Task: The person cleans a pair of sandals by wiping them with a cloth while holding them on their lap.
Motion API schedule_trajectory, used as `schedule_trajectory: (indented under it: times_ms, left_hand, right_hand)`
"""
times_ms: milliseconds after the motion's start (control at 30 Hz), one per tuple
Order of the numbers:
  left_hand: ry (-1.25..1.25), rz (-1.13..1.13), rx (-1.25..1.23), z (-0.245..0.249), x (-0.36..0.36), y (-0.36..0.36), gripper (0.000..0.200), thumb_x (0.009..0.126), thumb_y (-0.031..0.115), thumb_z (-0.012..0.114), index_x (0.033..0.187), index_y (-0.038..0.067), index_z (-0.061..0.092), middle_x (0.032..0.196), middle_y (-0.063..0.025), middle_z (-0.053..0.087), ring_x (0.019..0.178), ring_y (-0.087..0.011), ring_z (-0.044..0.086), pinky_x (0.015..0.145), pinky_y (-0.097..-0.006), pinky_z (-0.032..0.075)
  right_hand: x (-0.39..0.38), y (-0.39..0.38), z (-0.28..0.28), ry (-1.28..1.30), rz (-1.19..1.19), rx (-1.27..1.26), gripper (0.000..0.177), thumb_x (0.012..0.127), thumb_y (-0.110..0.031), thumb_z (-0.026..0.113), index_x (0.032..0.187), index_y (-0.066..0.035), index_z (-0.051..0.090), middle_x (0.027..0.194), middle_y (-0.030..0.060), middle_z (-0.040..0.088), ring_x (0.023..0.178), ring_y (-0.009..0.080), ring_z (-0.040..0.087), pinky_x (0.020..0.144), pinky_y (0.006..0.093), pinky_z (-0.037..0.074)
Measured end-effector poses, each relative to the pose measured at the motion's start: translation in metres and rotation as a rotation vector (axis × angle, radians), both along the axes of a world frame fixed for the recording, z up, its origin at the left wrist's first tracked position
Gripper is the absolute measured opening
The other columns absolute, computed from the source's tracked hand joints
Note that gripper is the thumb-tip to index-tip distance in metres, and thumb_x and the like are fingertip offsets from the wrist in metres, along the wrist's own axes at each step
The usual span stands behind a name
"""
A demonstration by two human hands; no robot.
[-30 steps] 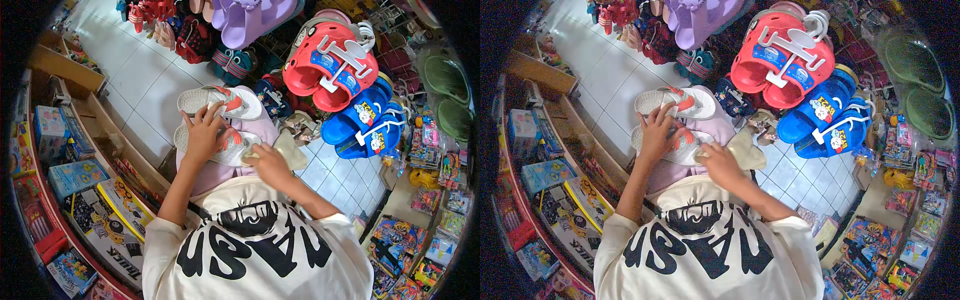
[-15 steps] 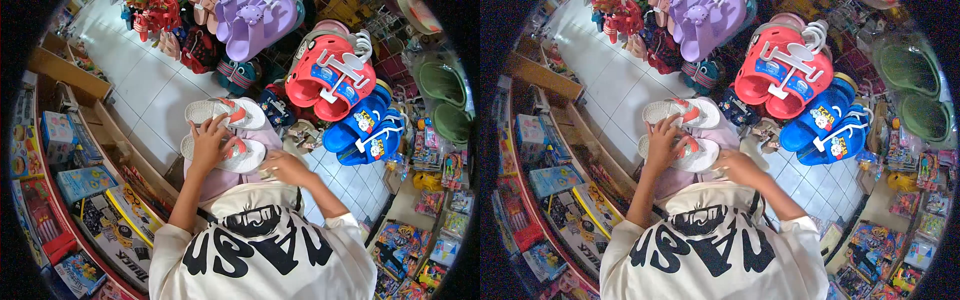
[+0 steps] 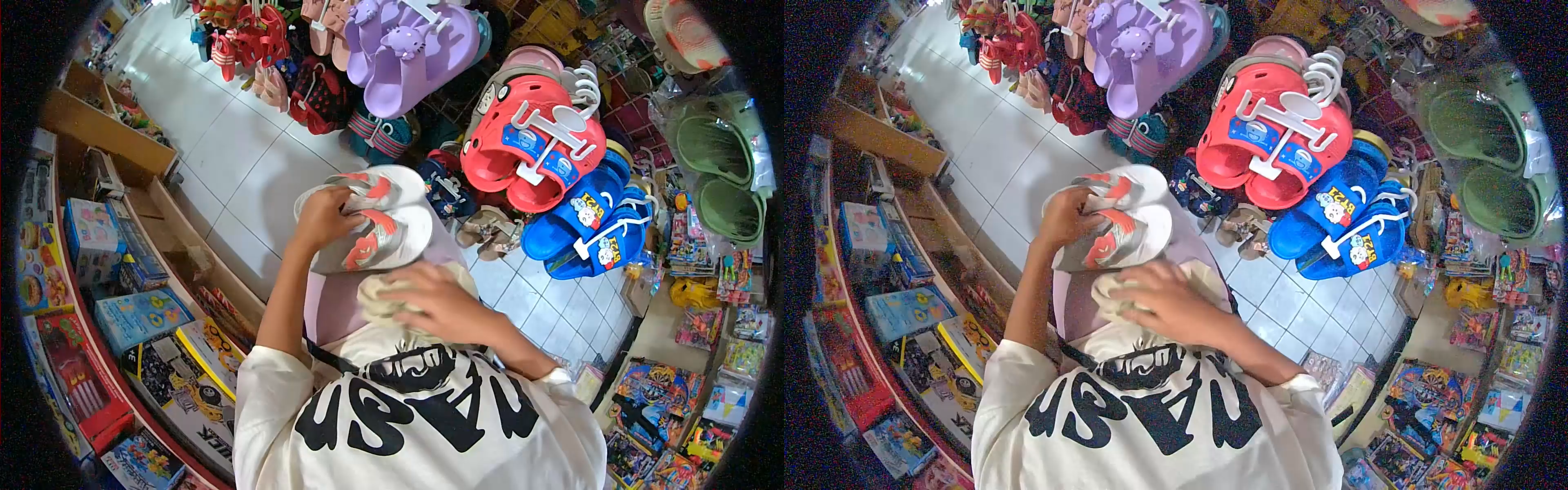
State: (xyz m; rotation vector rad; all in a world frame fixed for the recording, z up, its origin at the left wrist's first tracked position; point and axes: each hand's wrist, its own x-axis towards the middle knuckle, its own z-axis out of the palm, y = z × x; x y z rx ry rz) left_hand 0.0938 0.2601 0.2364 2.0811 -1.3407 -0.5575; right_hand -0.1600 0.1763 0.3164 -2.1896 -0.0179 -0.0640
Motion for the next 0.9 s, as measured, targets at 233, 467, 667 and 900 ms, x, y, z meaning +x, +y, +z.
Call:
schedule_trajectory:
  times_ms: [233,467,667,900]
  left_hand:
    - [0.058,0.405,-0.439,-0.02,-0.023,0.013,0.032,0.066,0.013,0.076,0.09,-0.002,0.06,0.081,-0.0164,0.062,0.07,-0.0281,0.061,0.064,-0.0338,0.047]
    - [0.248,0.594,-0.474,-0.004,-0.058,0.016,0.025,0.069,0.008,0.072,0.087,-0.002,0.058,0.078,-0.0141,0.061,0.067,-0.0217,0.059,0.065,-0.0314,0.047]
    - [0.013,0.595,-0.153,0.013,-0.051,0.039,0.035,0.072,0.019,0.075,0.088,0.0,0.05,0.078,-0.0174,0.061,0.072,-0.0356,0.059,0.067,-0.0387,0.047]
    - [0.123,0.551,-0.171,0.002,-0.061,0.054,0.03,0.078,0.015,0.072,0.091,-0.001,0.049,0.079,-0.0155,0.056,0.069,-0.0243,0.055,0.064,-0.0352,0.043]
  right_hand:
    - [0.025,-0.013,-0.017,-0.009,-0.265,0.178,0.03,0.088,-0.013,0.06,0.117,-0.005,0.057,0.115,0.0143,0.054,0.112,0.0322,0.052,0.097,0.0387,0.04]
    - [0.056,-0.002,-0.039,-0.091,-0.447,0.14,0.048,0.081,-0.009,0.068,0.125,-0.006,0.049,0.119,0.0144,0.051,0.113,0.0301,0.052,0.095,0.037,0.042]
    - [0.061,-0.006,-0.04,-0.027,-0.332,0.111,0.035,0.083,-0.013,0.066,0.116,-0.005,0.057,0.115,0.0132,0.057,0.112,0.0292,0.054,0.096,0.0382,0.041]
    - [0.062,-0.041,-0.026,-0.085,-0.386,0.103,0.028,0.085,-0.009,0.064,0.111,-0.002,0.059,0.111,0.014,0.057,0.11,0.0287,0.055,0.097,0.0355,0.041]
